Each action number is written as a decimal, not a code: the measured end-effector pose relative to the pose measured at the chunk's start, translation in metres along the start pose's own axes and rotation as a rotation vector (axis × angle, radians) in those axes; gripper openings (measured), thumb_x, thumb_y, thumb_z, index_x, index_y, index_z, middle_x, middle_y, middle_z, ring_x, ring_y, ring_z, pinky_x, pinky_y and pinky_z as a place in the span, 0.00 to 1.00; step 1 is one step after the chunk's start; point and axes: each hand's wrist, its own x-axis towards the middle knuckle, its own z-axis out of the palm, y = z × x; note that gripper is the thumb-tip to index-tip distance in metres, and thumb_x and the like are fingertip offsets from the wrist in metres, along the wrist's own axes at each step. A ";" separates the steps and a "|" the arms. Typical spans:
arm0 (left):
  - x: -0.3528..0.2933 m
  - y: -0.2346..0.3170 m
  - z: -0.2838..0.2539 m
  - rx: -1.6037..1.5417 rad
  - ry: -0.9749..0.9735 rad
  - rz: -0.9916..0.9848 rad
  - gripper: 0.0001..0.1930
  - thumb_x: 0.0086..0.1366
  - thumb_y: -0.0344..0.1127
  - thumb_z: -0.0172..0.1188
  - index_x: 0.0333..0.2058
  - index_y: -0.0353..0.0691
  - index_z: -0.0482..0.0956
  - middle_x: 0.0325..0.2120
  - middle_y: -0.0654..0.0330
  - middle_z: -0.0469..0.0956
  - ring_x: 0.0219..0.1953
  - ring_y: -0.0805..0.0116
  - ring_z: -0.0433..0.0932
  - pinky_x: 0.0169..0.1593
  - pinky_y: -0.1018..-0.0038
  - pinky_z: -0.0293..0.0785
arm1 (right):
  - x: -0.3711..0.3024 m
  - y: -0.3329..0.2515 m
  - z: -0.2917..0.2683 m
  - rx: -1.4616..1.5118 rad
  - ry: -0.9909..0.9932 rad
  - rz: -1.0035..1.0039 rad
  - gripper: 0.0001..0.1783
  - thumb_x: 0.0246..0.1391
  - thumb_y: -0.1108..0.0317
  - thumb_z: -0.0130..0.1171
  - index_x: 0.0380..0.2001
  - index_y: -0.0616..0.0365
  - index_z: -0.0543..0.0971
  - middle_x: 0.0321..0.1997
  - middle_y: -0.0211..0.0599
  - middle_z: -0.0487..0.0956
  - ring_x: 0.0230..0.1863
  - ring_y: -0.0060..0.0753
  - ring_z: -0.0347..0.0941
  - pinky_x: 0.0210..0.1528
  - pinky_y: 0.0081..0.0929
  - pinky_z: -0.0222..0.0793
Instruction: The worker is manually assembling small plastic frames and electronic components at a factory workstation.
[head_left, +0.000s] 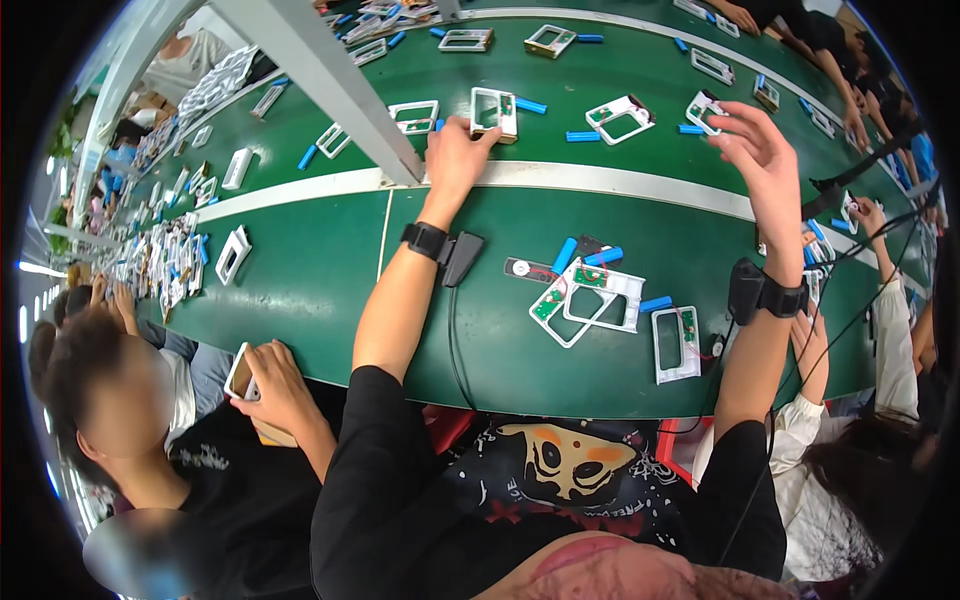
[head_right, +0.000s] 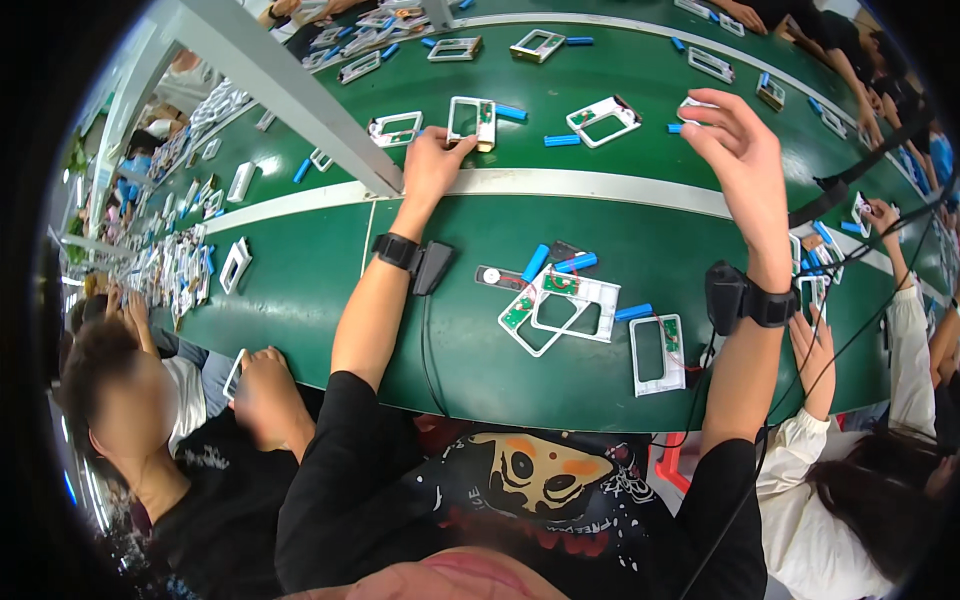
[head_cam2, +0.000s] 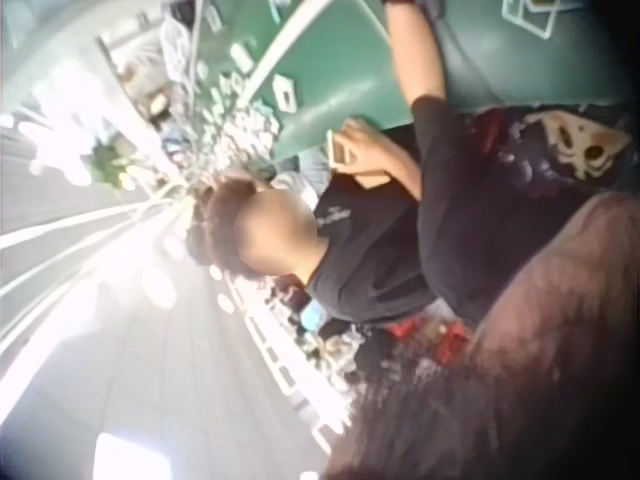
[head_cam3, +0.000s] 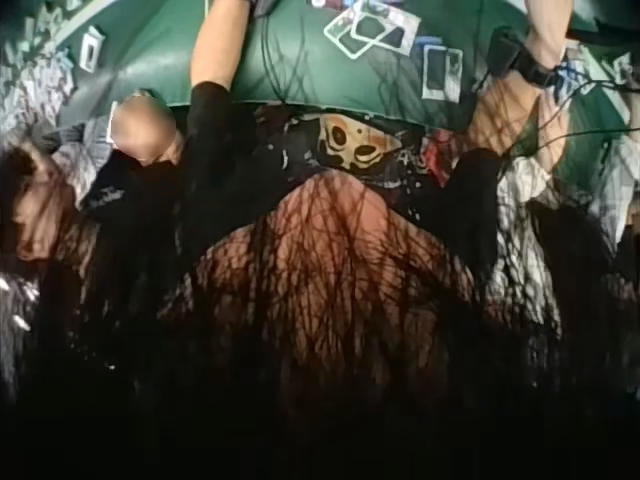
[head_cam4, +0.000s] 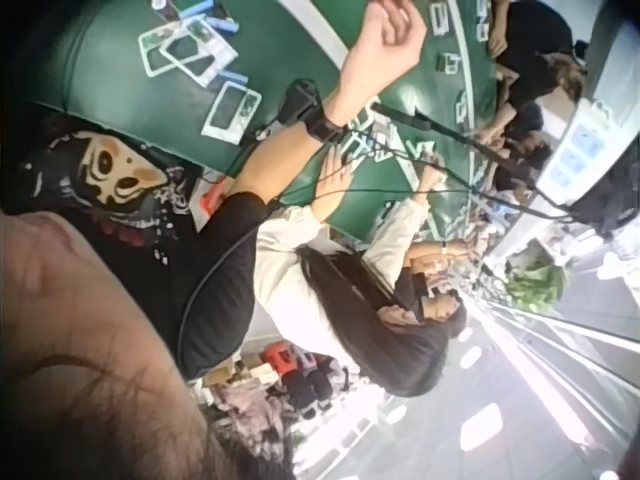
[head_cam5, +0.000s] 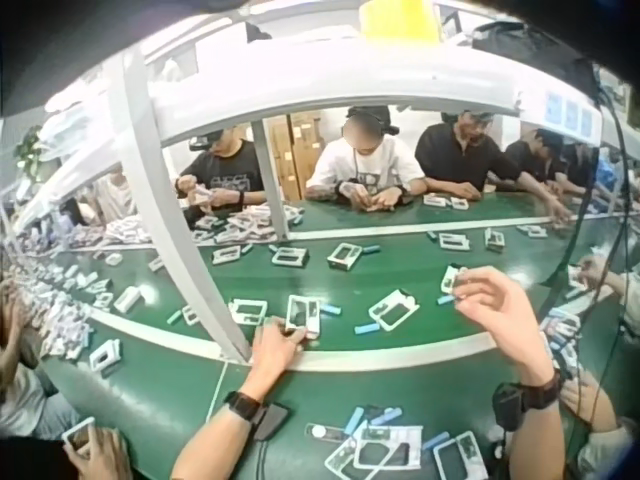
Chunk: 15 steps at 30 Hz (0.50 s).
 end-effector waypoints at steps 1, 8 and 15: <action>-0.004 0.002 0.001 0.133 0.085 0.086 0.29 0.54 0.51 0.69 0.41 0.28 0.77 0.42 0.46 0.77 0.44 0.43 0.77 0.44 0.59 0.74 | 0.000 0.000 0.000 -0.014 0.000 0.004 0.20 0.57 0.70 0.56 0.53 0.62 0.73 0.49 0.38 0.80 0.45 0.24 0.76 0.48 0.20 0.67; -0.010 0.002 -0.005 0.467 0.154 0.161 0.27 0.57 0.49 0.65 0.49 0.33 0.77 0.43 0.42 0.75 0.51 0.43 0.67 0.52 0.55 0.69 | -0.003 0.001 0.004 0.004 -0.014 0.024 0.21 0.56 0.70 0.58 0.53 0.62 0.73 0.48 0.38 0.79 0.45 0.22 0.75 0.48 0.18 0.67; -0.011 0.008 -0.005 0.335 0.371 0.325 0.28 0.56 0.44 0.67 0.53 0.37 0.73 0.40 0.46 0.75 0.48 0.45 0.71 0.50 0.57 0.71 | -0.002 0.004 -0.003 -0.019 -0.017 0.031 0.21 0.56 0.70 0.58 0.54 0.62 0.72 0.49 0.38 0.79 0.45 0.21 0.75 0.48 0.19 0.67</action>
